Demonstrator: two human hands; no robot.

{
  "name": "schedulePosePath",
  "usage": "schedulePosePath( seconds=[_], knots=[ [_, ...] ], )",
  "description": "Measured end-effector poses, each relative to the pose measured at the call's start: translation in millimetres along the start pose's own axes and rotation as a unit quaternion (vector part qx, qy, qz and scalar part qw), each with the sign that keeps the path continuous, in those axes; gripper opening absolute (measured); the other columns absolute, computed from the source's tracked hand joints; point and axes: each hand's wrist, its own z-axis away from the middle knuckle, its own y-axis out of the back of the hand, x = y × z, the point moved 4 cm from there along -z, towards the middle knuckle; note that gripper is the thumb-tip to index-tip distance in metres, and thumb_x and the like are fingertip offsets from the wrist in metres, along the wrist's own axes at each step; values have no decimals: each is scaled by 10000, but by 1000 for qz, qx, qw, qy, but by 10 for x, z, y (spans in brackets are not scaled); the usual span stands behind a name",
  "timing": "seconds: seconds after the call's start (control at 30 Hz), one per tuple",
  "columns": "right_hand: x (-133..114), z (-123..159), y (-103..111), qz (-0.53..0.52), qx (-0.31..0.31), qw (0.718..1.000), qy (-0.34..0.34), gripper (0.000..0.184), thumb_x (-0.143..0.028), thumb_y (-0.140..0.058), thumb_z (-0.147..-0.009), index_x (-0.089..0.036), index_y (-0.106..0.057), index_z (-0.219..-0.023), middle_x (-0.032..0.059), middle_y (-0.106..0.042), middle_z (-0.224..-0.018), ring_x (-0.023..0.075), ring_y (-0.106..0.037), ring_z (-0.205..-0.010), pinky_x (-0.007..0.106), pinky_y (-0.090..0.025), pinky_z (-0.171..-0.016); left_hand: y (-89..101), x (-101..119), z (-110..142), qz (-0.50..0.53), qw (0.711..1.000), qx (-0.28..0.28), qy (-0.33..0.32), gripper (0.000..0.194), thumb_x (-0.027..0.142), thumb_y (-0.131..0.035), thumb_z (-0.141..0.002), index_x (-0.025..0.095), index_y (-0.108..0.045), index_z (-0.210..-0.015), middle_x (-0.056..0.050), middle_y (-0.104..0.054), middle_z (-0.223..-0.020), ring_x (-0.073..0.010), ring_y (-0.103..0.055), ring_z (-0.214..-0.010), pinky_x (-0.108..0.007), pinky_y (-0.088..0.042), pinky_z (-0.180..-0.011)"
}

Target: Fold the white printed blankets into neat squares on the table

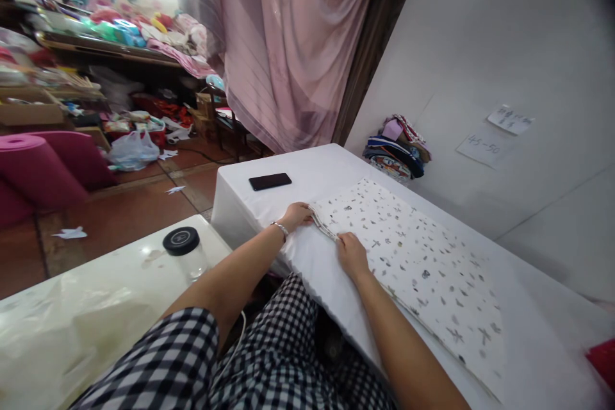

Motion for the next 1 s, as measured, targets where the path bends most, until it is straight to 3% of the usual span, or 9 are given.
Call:
schedulePosePath(
  seconds=[0.23, 0.37, 0.47, 1.0],
  knots=[
    [-27, 28, 11, 16, 14, 1000, 8, 232, -235, -383, -918, -200, -603, -984, 44, -615, -997, 153, -531, -976, 246, -382, -857, -25, 0, -27, -10, 999, 29, -12, 162, 106, -609, -753, 121, -603, -914, 0, -589, -560, -118, -611, -545, -229, -530, -597],
    [-32, 30, 13, 24, 13, 1000, 10, 234, -229, -383, -916, -205, -601, -999, 47, -615, -1001, 156, -531, -975, 250, -387, -848, -37, 13, -36, -27, 999, 34, -28, 294, 100, -630, -728, 122, -601, -1019, -5, -601, -587, -114, -594, -501, -242, -534, -570],
    [-26, 32, 3, 22, 18, 999, 17, 239, -233, -379, -919, -199, -599, -1006, 48, -612, -995, 157, -532, -969, 252, -389, -853, -35, 21, -35, -38, 998, 30, -39, 376, 81, -656, -687, 119, -585, -1054, -13, -612, -622, -114, -587, -493, -242, -534, -549],
    [-45, 44, 26, 27, 15, 999, 9, 241, -237, -380, -920, -202, -601, -1009, 52, -611, -999, 158, -532, -969, 251, -392, -849, -9, 64, 23, -46, 997, -18, -56, 296, 39, -640, -635, 157, -551, -891, 24, -563, -648, -93, -574, -498, -232, -535, -549]
  ],
)
